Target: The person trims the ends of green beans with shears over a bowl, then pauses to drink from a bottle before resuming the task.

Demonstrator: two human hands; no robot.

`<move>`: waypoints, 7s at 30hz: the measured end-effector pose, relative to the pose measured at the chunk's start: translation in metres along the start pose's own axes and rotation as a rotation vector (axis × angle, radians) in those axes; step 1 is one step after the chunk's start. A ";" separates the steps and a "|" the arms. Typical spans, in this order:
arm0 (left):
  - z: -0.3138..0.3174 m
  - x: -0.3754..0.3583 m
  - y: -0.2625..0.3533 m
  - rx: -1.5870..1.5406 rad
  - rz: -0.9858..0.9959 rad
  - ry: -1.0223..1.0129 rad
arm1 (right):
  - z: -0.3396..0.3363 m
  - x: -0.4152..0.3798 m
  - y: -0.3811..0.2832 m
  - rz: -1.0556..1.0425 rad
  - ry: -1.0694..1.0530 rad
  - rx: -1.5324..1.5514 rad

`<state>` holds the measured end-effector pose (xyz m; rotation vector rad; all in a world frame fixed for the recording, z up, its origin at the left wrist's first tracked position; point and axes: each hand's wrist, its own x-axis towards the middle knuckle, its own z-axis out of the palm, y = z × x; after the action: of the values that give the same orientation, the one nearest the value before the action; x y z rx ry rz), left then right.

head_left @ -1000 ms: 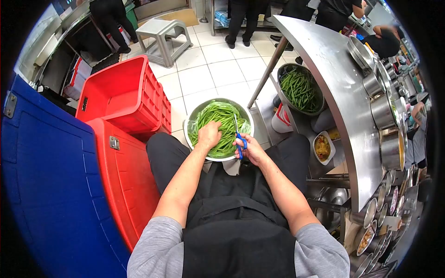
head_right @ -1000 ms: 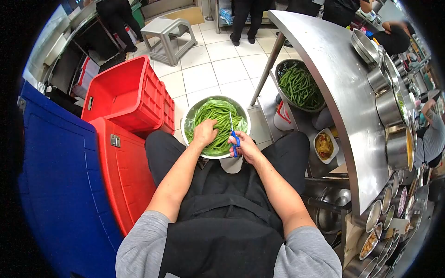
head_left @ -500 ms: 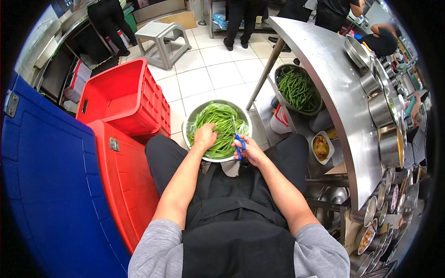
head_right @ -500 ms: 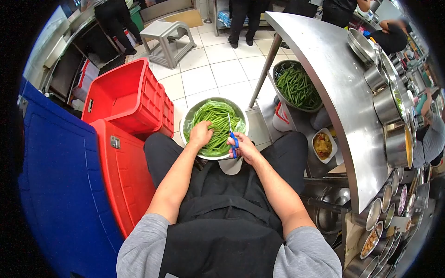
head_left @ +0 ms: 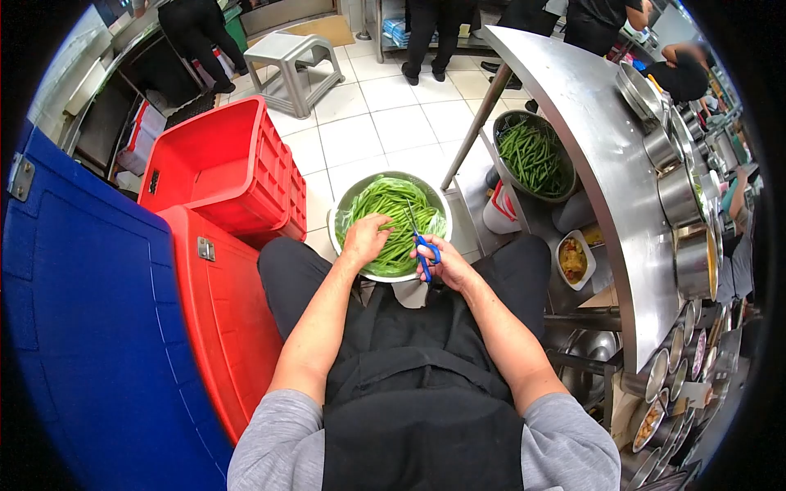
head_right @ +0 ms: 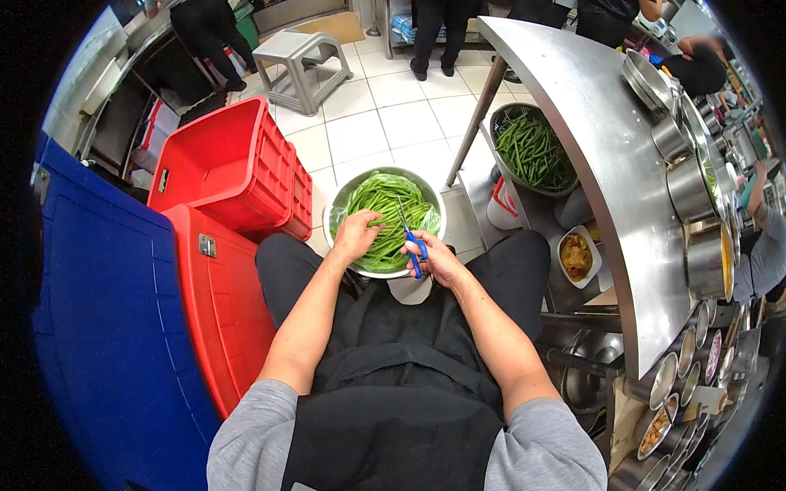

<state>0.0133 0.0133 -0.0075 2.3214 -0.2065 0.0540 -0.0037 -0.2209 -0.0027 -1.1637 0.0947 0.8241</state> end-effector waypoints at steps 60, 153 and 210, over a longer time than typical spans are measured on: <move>0.015 -0.005 -0.017 -1.338 -0.402 0.057 | 0.011 0.000 0.006 0.000 -0.090 0.012; 0.022 -0.004 -0.033 -0.959 -0.595 0.040 | 0.277 -0.305 -0.225 -3.034 -0.431 -0.868; 0.015 0.007 -0.012 -1.081 -0.555 -0.001 | -0.052 -0.101 -0.054 -0.061 0.767 -1.960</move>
<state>0.0222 0.0095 -0.0256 1.2302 0.3457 -0.2729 -0.0248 -0.3250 0.0643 -3.2580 -0.1913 0.1121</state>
